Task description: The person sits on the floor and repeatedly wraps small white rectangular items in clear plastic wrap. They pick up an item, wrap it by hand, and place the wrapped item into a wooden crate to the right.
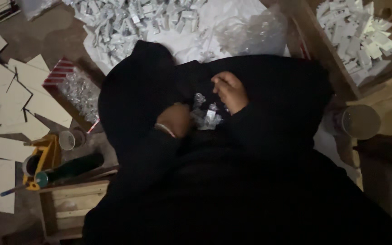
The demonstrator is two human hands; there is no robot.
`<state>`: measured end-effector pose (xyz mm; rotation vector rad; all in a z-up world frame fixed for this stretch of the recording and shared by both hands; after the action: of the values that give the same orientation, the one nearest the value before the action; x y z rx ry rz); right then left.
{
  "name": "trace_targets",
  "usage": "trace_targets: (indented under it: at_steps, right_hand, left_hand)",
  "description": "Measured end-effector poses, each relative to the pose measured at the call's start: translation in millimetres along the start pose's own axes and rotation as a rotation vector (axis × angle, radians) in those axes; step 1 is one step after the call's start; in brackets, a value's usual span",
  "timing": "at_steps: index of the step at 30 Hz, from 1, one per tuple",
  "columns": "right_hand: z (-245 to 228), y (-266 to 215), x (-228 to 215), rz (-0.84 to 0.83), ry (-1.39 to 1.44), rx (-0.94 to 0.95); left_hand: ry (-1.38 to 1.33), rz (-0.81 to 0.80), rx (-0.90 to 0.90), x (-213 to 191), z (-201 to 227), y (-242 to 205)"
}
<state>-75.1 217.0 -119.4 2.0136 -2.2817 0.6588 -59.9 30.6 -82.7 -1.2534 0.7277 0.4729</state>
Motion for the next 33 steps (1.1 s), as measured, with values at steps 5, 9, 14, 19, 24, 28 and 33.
trace_targets:
  at_steps: [5, 9, 14, 19, 24, 28, 33]
  right_hand:
    - [4, 5, -1, -0.023, -0.029, 0.005]
    - [1, 5, -2, -0.028, -0.084, 0.002]
    - [-5, 1, -1, -0.019, -0.072, 0.015]
    - [-7, -1, -1, -0.022, -0.004, 0.05]
    - [-7, -1, 1, -0.064, -0.034, 0.047]
    - [7, -3, 18, -0.197, -0.005, 0.169]
    - [17, -17, 43, -0.453, -0.189, 0.134]
  left_hand:
    - [-0.045, -0.111, -0.354, 14, -9, 3]
    - [-0.024, -0.059, -0.043, -12, 13, -16]
    - [-0.135, 0.06, 0.028, -33, 26, -32]
    - [-0.175, -0.074, -0.209, -8, 15, -1]
    - [-0.251, 0.232, 0.126, -29, 12, 2]
    - [-0.841, 0.353, 0.291, -51, -1, -13]
    - [-0.923, 0.51, 0.319, -61, 15, -29]
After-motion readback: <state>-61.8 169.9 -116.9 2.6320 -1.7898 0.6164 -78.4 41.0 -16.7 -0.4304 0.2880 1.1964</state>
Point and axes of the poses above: each hand's wrist, its own y-axis towards the middle knuckle, its own x-axis out of the palm, z = x × y, the point moved 10 cm from there along y, towards the middle knuckle, and after that the axes turned 1 degree about -x, right-handed, at the moved point
